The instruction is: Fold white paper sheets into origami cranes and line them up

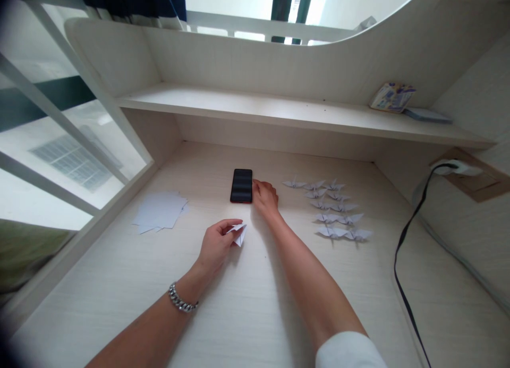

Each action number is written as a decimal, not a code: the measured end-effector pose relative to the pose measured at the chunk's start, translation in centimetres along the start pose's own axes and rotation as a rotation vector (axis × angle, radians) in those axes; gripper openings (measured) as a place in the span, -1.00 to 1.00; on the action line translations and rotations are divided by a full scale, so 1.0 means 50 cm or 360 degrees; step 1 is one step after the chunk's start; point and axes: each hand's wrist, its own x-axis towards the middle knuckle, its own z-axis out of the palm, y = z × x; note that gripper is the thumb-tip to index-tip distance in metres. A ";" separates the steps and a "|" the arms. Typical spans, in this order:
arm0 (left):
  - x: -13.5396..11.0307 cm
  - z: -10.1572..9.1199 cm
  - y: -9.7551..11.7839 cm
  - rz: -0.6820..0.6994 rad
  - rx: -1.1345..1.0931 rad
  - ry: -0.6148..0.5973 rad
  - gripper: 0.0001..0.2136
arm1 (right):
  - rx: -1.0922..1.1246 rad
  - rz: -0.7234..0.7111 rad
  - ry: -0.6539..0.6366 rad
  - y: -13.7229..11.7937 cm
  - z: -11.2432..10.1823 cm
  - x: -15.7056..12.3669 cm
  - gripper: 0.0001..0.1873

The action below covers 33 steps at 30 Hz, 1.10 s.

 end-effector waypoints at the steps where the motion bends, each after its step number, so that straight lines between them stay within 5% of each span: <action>1: 0.000 0.000 0.002 -0.0012 -0.0001 0.0006 -0.65 | 0.0156 -0.0018 0.0030 0.005 -0.008 -0.020 -0.55; 5: -0.001 0.003 0.007 -0.0024 0.0012 0.0018 -0.65 | 0.0769 0.0153 -0.0128 0.007 -0.047 -0.151 -0.61; 10: -0.006 0.008 0.002 0.0090 0.0122 0.0003 -0.70 | 0.1335 0.0684 -0.0477 -0.032 -0.079 -0.274 -0.65; 24: -0.020 0.015 0.001 0.0221 0.0301 -0.0021 -0.63 | 0.1335 0.0498 -0.0649 -0.042 -0.102 -0.287 -0.72; 33: -0.022 0.016 0.009 0.0091 0.0175 -0.0100 -0.73 | 0.1352 0.0452 -0.0681 -0.029 -0.110 -0.283 -0.74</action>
